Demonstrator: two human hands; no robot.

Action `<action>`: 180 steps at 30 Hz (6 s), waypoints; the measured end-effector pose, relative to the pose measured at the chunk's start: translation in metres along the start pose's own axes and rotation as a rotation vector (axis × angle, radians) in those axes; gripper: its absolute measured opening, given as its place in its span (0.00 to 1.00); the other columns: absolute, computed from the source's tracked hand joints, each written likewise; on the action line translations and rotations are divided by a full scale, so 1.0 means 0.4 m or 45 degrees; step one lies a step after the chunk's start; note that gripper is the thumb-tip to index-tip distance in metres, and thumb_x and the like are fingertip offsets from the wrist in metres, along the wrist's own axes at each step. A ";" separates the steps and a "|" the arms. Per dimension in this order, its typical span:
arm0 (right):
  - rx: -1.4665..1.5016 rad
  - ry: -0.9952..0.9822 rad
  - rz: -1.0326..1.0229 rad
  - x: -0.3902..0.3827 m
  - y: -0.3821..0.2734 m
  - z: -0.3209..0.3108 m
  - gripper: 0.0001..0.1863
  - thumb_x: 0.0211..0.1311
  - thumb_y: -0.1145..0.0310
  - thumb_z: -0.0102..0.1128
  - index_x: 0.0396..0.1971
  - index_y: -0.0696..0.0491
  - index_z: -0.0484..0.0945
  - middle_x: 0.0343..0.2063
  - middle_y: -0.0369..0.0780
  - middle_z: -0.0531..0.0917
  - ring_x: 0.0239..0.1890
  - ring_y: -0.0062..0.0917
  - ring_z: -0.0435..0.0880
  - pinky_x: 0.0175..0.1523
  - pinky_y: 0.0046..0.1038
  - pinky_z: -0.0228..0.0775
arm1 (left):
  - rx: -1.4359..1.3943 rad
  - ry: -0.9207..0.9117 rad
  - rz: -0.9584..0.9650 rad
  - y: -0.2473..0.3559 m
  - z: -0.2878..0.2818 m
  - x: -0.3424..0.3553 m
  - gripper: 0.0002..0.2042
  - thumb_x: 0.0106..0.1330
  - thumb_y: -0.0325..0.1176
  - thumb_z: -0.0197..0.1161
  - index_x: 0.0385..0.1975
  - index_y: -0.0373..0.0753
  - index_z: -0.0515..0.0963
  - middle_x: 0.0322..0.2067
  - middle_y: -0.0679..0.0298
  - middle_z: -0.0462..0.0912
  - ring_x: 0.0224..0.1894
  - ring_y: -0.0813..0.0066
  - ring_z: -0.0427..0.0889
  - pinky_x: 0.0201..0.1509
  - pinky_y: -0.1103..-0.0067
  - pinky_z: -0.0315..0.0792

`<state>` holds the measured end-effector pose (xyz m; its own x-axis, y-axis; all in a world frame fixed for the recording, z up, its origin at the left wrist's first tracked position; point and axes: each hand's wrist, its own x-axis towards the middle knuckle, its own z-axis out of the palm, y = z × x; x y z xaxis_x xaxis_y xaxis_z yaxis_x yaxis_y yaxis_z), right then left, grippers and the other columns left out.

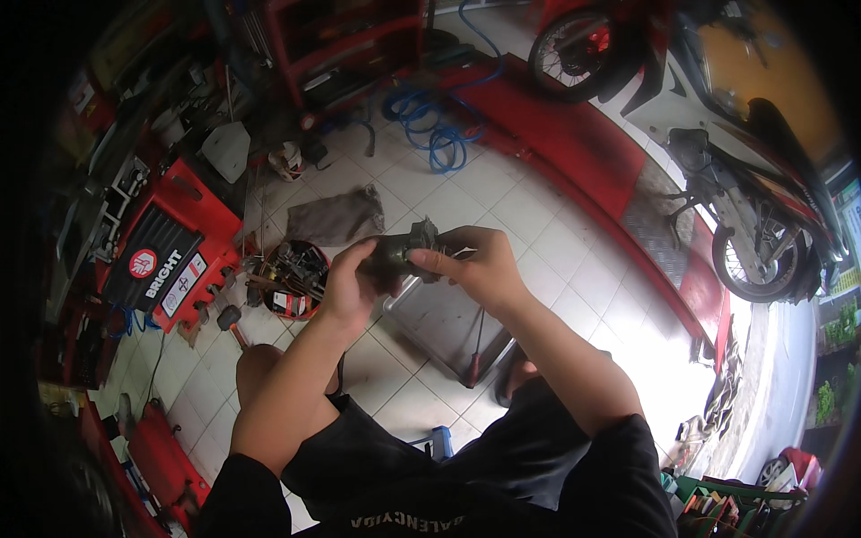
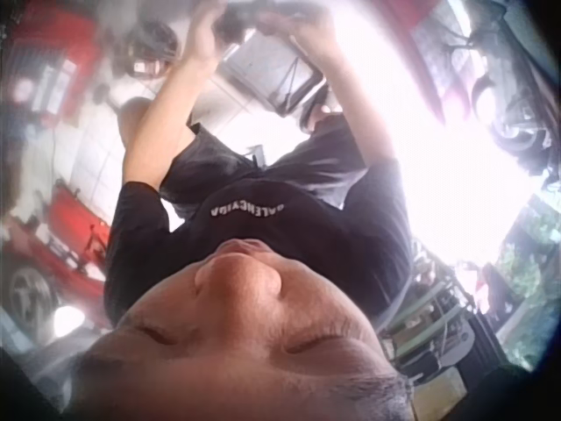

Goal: The person disassembles a cylindrical motorcycle part, separating it into two halves to reveal the internal components. They then use a screwdriver to pry and adjust parts within the cylinder, working over a metal tray on the floor.

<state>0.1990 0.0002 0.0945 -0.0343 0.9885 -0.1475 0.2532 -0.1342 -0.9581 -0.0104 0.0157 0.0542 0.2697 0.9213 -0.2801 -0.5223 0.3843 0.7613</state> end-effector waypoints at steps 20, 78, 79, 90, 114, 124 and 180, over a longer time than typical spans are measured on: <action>0.071 -0.054 -0.072 -0.055 0.044 0.011 0.35 0.37 0.61 0.88 0.45 0.62 0.82 0.34 0.42 0.85 0.37 0.30 0.87 0.42 0.28 0.80 | 0.784 0.180 0.616 -0.039 -0.004 -0.017 0.28 0.78 0.53 0.51 0.24 0.33 0.75 0.17 0.69 0.71 0.22 0.81 0.66 0.26 0.77 0.61; -0.122 0.004 -0.230 -0.084 -0.052 -0.014 0.35 0.44 0.61 0.87 0.46 0.70 0.81 0.35 0.46 0.89 0.35 0.26 0.89 0.41 0.27 0.81 | 0.500 0.106 0.559 -0.022 0.017 -0.014 0.25 0.80 0.47 0.49 0.22 0.35 0.72 0.16 0.74 0.66 0.20 0.86 0.61 0.23 0.79 0.55; -0.125 -0.003 -0.241 -0.084 -0.046 -0.011 0.35 0.44 0.61 0.87 0.46 0.69 0.81 0.34 0.46 0.89 0.36 0.26 0.89 0.42 0.27 0.81 | 0.551 0.115 0.648 -0.030 0.011 -0.011 0.25 0.80 0.47 0.48 0.22 0.34 0.71 0.16 0.73 0.66 0.21 0.85 0.61 0.24 0.78 0.55; -0.493 0.055 -0.831 -0.080 -0.062 -0.001 0.31 0.35 0.66 0.87 0.43 0.61 0.83 0.37 0.42 0.84 0.38 0.29 0.87 0.44 0.28 0.79 | 0.425 0.098 0.370 -0.016 0.009 -0.026 0.25 0.80 0.50 0.48 0.22 0.37 0.70 0.17 0.72 0.67 0.20 0.86 0.61 0.22 0.79 0.55; -0.535 0.009 -0.951 -0.082 -0.080 -0.032 0.34 0.33 0.73 0.85 0.48 0.57 0.82 0.46 0.43 0.83 0.44 0.36 0.86 0.49 0.32 0.80 | 0.139 0.168 0.074 0.011 -0.005 -0.025 0.26 0.77 0.57 0.50 0.24 0.41 0.72 0.12 0.74 0.67 0.08 0.86 0.57 0.11 0.82 0.51; -0.572 0.054 -0.915 -0.088 -0.080 -0.015 0.34 0.35 0.67 0.87 0.48 0.58 0.83 0.44 0.43 0.84 0.41 0.32 0.87 0.47 0.29 0.80 | 0.237 0.187 0.240 0.004 -0.007 -0.030 0.27 0.80 0.54 0.47 0.23 0.40 0.72 0.13 0.74 0.69 0.10 0.87 0.60 0.13 0.82 0.52; -0.487 0.049 -0.940 -0.083 -0.063 -0.011 0.36 0.36 0.66 0.88 0.50 0.61 0.82 0.47 0.45 0.84 0.45 0.33 0.88 0.50 0.30 0.81 | 0.230 0.173 0.453 -0.014 -0.027 -0.029 0.26 0.76 0.59 0.47 0.39 0.40 0.79 0.22 0.71 0.78 0.15 0.85 0.67 0.16 0.83 0.53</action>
<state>0.1980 -0.0291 0.1247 -0.2887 0.8157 0.5012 0.4900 0.5757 -0.6546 -0.0193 0.0036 0.0468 -0.0172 0.9988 -0.0467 -0.4099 0.0355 0.9114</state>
